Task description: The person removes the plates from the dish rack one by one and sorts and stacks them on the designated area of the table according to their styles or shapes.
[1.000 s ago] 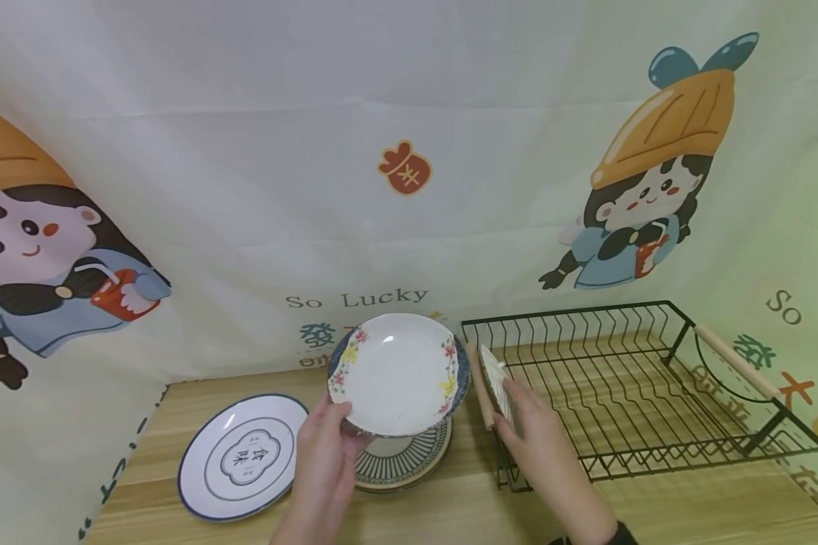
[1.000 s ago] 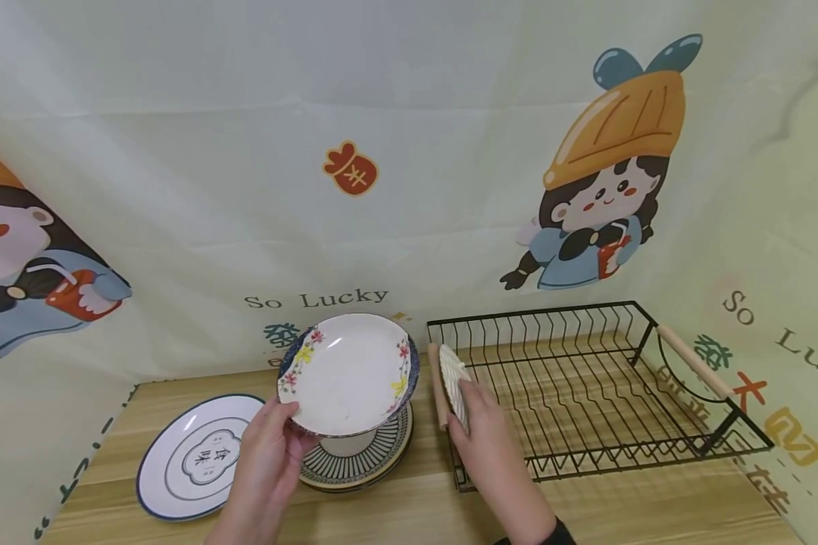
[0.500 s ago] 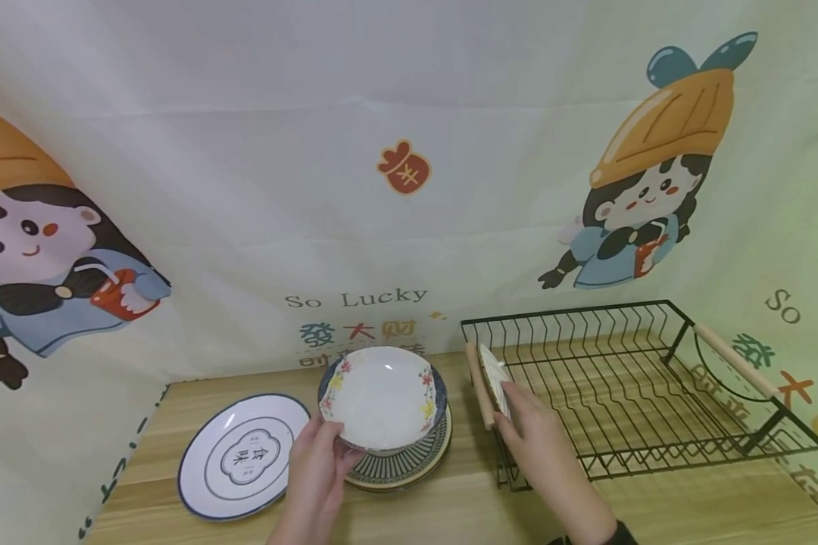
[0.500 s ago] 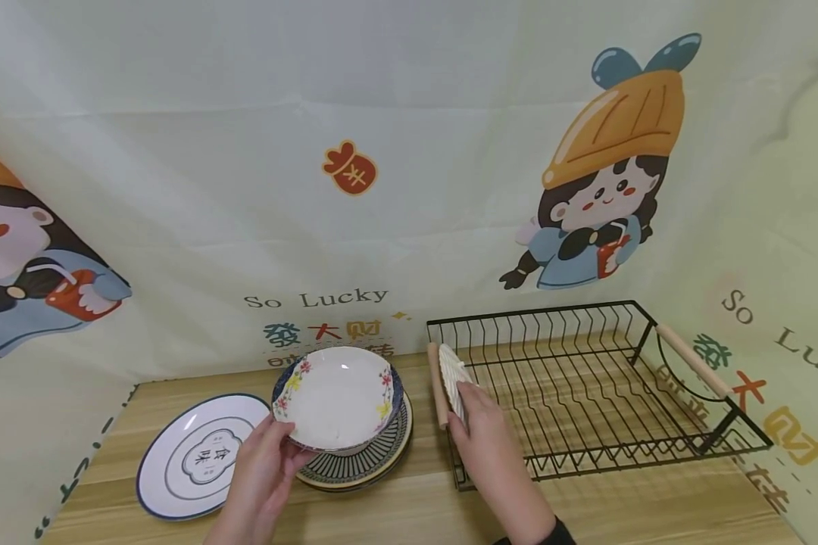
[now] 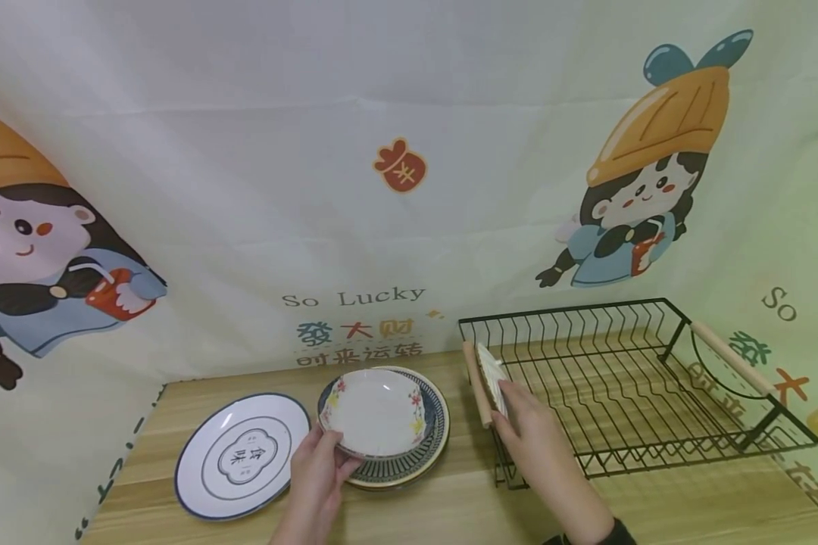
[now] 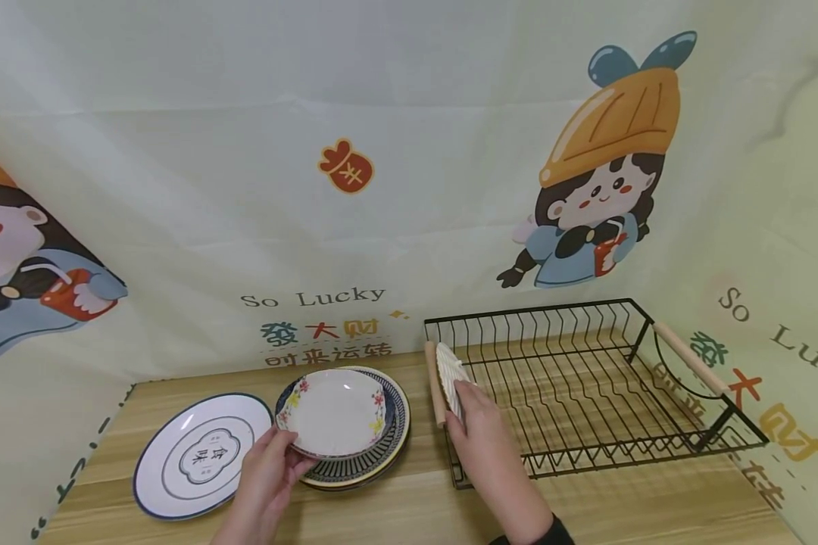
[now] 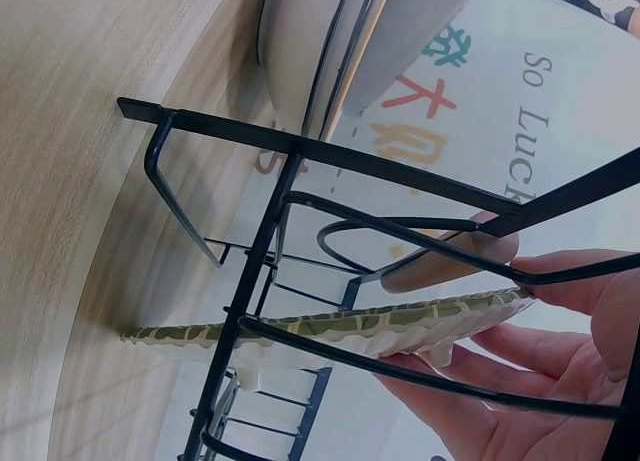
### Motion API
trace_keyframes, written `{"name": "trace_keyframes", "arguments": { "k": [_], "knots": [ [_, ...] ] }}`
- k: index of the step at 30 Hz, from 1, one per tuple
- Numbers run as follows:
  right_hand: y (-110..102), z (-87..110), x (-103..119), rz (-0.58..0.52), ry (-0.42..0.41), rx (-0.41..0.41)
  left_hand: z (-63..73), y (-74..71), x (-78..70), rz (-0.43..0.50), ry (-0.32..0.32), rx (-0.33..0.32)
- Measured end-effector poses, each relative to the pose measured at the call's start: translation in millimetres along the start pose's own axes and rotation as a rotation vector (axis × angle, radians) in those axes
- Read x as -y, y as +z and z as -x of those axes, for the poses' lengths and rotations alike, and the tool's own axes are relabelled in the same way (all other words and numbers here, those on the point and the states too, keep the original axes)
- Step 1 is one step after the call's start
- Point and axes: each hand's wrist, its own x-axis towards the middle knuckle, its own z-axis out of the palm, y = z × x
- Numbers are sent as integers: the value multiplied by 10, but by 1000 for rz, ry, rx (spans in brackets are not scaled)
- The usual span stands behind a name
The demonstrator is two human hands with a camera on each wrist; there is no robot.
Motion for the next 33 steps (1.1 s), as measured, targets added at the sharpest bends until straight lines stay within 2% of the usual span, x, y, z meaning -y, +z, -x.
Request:
{"name": "trace_keyframes", "arguments": {
  "k": [5,11,28,33],
  "knots": [
    [3,2,0,-4,2,6,-27,-4,28,-14,-21,-27],
    [10,3,-6,-1,4,3,-37,-12,13,-49,-15,-29],
    [29,10,-3,0,1,-5,-69,-22,-89,-372,54,26],
    [29,11,1,-6,-10,-16,-97,-49,-122,-426,60,45]
  ]
}}
